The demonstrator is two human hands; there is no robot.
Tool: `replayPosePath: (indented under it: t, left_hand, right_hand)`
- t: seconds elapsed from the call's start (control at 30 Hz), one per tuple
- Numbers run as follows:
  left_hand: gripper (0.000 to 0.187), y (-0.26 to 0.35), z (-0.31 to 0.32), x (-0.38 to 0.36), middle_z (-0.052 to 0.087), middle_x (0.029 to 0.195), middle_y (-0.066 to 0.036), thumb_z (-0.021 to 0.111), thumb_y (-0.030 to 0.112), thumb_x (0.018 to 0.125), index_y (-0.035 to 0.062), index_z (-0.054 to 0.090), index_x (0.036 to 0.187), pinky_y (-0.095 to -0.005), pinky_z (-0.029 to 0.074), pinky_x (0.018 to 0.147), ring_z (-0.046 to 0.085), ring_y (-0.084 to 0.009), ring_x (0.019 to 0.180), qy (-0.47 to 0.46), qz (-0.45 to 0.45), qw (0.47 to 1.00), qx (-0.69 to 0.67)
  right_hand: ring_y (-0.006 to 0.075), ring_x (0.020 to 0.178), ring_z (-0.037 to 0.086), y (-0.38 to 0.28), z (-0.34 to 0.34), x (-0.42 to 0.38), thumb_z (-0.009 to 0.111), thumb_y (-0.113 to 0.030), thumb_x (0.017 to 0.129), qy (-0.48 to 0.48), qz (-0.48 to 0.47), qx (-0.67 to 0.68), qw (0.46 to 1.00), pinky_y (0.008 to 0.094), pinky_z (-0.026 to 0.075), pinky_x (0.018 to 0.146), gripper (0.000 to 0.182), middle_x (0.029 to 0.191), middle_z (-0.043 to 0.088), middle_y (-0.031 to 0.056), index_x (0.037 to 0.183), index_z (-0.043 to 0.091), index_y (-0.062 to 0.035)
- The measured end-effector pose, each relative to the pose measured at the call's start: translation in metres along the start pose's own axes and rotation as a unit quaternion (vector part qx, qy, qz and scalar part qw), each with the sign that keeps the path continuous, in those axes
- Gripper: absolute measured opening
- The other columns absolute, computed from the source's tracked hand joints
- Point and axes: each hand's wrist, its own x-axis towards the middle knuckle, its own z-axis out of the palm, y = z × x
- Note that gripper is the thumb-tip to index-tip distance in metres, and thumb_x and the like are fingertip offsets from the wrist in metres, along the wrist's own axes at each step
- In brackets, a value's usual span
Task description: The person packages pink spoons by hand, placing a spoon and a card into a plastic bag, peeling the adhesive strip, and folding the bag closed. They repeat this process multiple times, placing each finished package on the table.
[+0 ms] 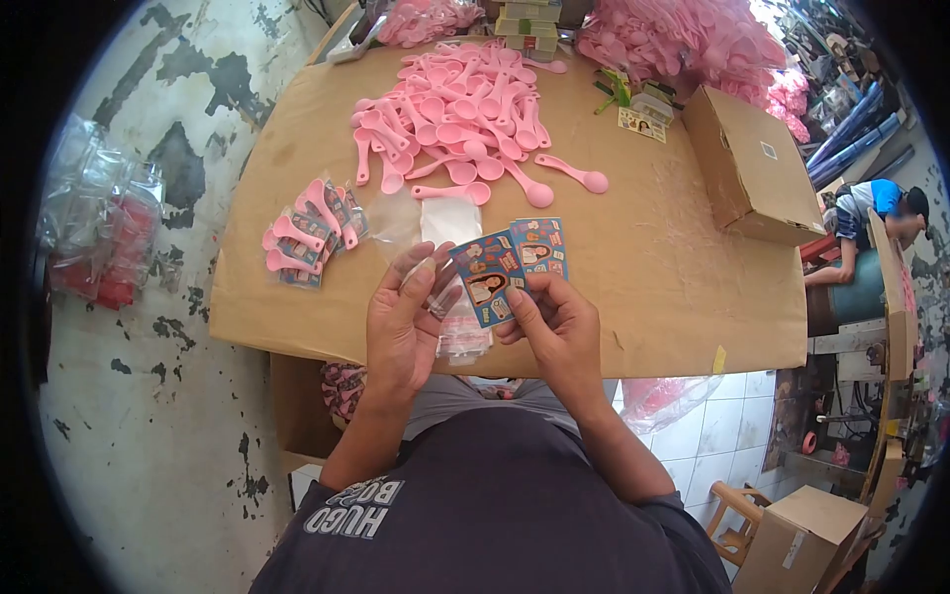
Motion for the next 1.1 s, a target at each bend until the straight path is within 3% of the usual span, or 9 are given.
replayPosePath:
  t: [0.2,0.27,0.33,0.47,0.53,0.8,0.97,1.1]
  left_hand:
    - [0.03,-0.001,0.006,0.001,0.069,0.127,-0.022,0.066,0.009,0.101,-0.0019,0.058,0.128,-0.0339,0.059,0.093,0.07,-0.0192,0.108,0.005,0.019,1.0,-0.015]
    - [0.03,-0.003,0.006,0.001,0.07,0.125,-0.022,0.066,0.009,0.101,-0.0023,0.059,0.127,-0.0323,0.059,0.09,0.071,-0.0178,0.104,0.007,0.014,1.0,-0.008]
    - [0.029,-0.006,0.004,0.003,0.07,0.123,-0.019,0.067,0.011,0.1,-0.001,0.059,0.126,-0.0368,0.061,0.089,0.072,-0.0217,0.104,-0.01,0.018,0.999,0.033]
    - [0.028,-0.012,0.001,0.002,0.073,0.114,-0.016,0.068,0.009,0.1,-0.0015,0.06,0.125,-0.035,0.061,0.087,0.072,-0.0195,0.102,-0.022,0.022,0.998,0.063]
    - [0.03,-0.017,0.005,0.002,0.075,0.107,-0.014,0.069,0.009,0.099,-0.0043,0.061,0.126,-0.0261,0.058,0.081,0.073,-0.0134,0.093,-0.01,0.023,0.999,0.041]
    - [0.027,-0.032,0.015,-0.008,0.075,0.109,-0.008,0.07,0.01,0.099,-0.0012,0.065,0.123,-0.0268,0.054,0.088,0.07,-0.0119,0.098,-0.044,0.01,0.998,0.041]
    - [0.023,-0.036,0.02,-0.015,0.074,0.113,-0.008,0.07,0.011,0.1,0.0008,0.068,0.12,-0.0267,0.052,0.092,0.068,-0.0121,0.102,-0.037,0.013,0.998,0.051]
    - [0.043,-0.03,0.018,-0.013,0.066,0.13,-0.012,0.064,0.008,0.101,0.0025,0.053,0.143,-0.0319,0.053,0.098,0.065,-0.0156,0.114,-0.051,0.025,0.997,0.047]
  right_hand:
    - [0.0086,0.069,0.067,0.001,0.001,-0.005,0.066,-0.01,0.102,-0.024,0.02,-0.054,0.998,0.0227,0.054,0.062,0.019,0.083,0.07,0.0053,0.113,0.066,0.0049]
    - [0.0085,0.069,0.067,0.0,-0.003,-0.004,0.067,-0.01,0.101,-0.086,0.036,-0.09,0.992,0.0229,0.054,0.062,0.02,0.083,0.07,0.0052,0.114,0.066,0.0049]
    - [0.0087,0.07,0.067,-0.002,-0.008,-0.002,0.068,-0.01,0.101,-0.09,0.045,-0.085,0.991,0.0229,0.055,0.063,0.021,0.083,0.07,0.0054,0.115,0.066,0.0052]
    - [0.0092,0.074,0.069,-0.008,-0.008,0.002,0.068,-0.01,0.1,-0.056,0.045,-0.04,0.997,0.0228,0.056,0.066,0.022,0.086,0.071,0.0056,0.116,0.064,0.005]
    - [0.0095,0.076,0.069,-0.003,-0.01,0.003,0.069,-0.01,0.1,-0.042,0.037,-0.002,0.998,0.0229,0.056,0.067,0.021,0.088,0.071,0.0057,0.115,0.063,0.0039]
    - [0.0097,0.081,0.068,0.004,0.0,0.007,0.07,-0.008,0.099,-0.01,-0.008,0.066,0.998,0.0246,0.056,0.072,0.014,0.093,0.069,0.005,0.107,0.061,-0.0004]
    - [0.0081,0.086,0.068,0.008,0.015,0.01,0.068,-0.01,0.1,0.032,-0.048,0.039,0.998,0.0248,0.056,0.072,0.019,0.097,0.071,0.0034,0.116,0.063,0.0002]
    - [0.0079,0.086,0.068,0.013,0.01,0.006,0.068,-0.012,0.101,-0.014,0.023,0.097,0.995,0.0249,0.056,0.072,0.021,0.099,0.072,0.0044,0.117,0.065,0.0009]
